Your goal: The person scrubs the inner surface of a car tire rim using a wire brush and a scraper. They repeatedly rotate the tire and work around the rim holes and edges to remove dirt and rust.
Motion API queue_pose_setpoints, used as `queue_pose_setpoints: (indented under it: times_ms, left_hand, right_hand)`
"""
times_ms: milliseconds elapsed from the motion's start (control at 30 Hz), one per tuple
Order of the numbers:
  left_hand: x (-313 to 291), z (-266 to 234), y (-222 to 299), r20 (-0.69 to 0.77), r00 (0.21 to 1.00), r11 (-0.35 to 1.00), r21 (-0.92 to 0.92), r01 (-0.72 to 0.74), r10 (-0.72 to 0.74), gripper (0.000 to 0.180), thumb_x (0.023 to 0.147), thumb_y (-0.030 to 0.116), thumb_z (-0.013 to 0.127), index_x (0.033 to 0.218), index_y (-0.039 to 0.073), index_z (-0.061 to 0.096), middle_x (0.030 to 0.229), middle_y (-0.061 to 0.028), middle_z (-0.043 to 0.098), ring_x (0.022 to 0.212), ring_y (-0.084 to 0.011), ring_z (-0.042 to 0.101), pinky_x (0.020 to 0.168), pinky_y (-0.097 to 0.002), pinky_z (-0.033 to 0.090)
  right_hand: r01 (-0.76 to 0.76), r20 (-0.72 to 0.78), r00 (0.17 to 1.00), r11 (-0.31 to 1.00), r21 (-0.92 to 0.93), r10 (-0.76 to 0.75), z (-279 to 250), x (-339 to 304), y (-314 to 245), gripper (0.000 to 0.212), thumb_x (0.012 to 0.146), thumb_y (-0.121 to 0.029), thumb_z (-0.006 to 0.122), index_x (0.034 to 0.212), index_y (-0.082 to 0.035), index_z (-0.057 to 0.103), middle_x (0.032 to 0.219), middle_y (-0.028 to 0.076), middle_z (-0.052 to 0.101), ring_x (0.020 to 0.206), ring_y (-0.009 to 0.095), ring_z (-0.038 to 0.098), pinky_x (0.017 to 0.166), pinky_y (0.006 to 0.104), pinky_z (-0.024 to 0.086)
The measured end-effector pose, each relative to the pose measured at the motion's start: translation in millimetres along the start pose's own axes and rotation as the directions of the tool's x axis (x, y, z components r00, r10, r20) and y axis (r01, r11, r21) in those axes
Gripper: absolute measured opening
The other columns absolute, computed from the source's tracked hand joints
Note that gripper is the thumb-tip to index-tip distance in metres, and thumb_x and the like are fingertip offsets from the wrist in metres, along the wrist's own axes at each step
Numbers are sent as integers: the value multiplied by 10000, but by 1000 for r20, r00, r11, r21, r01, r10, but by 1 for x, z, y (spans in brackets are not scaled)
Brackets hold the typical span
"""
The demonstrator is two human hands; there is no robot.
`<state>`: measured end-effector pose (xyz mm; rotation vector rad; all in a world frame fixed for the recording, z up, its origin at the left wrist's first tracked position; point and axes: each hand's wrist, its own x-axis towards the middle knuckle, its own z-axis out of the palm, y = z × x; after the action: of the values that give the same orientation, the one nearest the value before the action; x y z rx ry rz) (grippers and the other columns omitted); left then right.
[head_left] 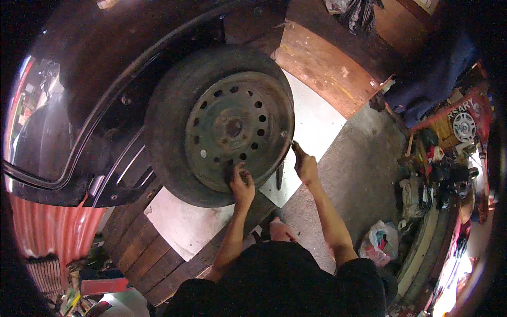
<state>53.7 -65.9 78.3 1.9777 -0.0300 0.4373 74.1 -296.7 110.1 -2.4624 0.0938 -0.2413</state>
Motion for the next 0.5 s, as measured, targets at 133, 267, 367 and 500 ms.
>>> queue_pose_setpoints:
  times_ms: [133, 267, 367, 500]
  left_hand:
    - [-1, 4, 2, -6, 1000, 1000, 6, -23, 23, 389, 837, -28, 543, 1220, 38, 545, 859, -104, 621, 785, -261, 623, 752, -382, 494]
    - [1, -1, 14, 3, 999, 999, 13, 40, -40, 401, 828, -39, 538, 1222, 35, 544, 858, -100, 620, 787, -246, 625, 743, -370, 498]
    - [2, 0, 2, -10, 1000, 1000, 27, -12, 13, 411, 822, -42, 537, 1226, 35, 544, 863, -103, 616, 788, -241, 625, 742, -365, 500]
    - [0, 3, -1, 11, 1000, 1000, 3, 24, -24, 418, 819, -41, 547, 1229, 36, 543, 870, -104, 614, 788, -241, 625, 742, -366, 499]
  right_hand:
    - [-53, -44, 998, 999, -13, 52, -9, 10, -3, 577, 844, 88, 454, 1384, -103, 520, 1105, 244, 637, 862, 419, 673, 743, 481, 549]
    - [-123, 82, 988, 987, -107, 132, 15, -15, 5, 578, 848, 82, 441, 1382, -119, 529, 1081, 242, 643, 839, 414, 674, 720, 481, 547]
    - [-25, -14, 1000, 998, -61, 24, 7, 10, 4, 530, 872, 56, 456, 1368, -111, 542, 1069, 242, 646, 840, 411, 673, 714, 470, 552]
    - [-68, -26, 997, 996, -56, 67, 8, 12, 9, 435, 930, -20, 489, 1352, -102, 554, 1035, 244, 650, 832, 420, 668, 704, 475, 550]
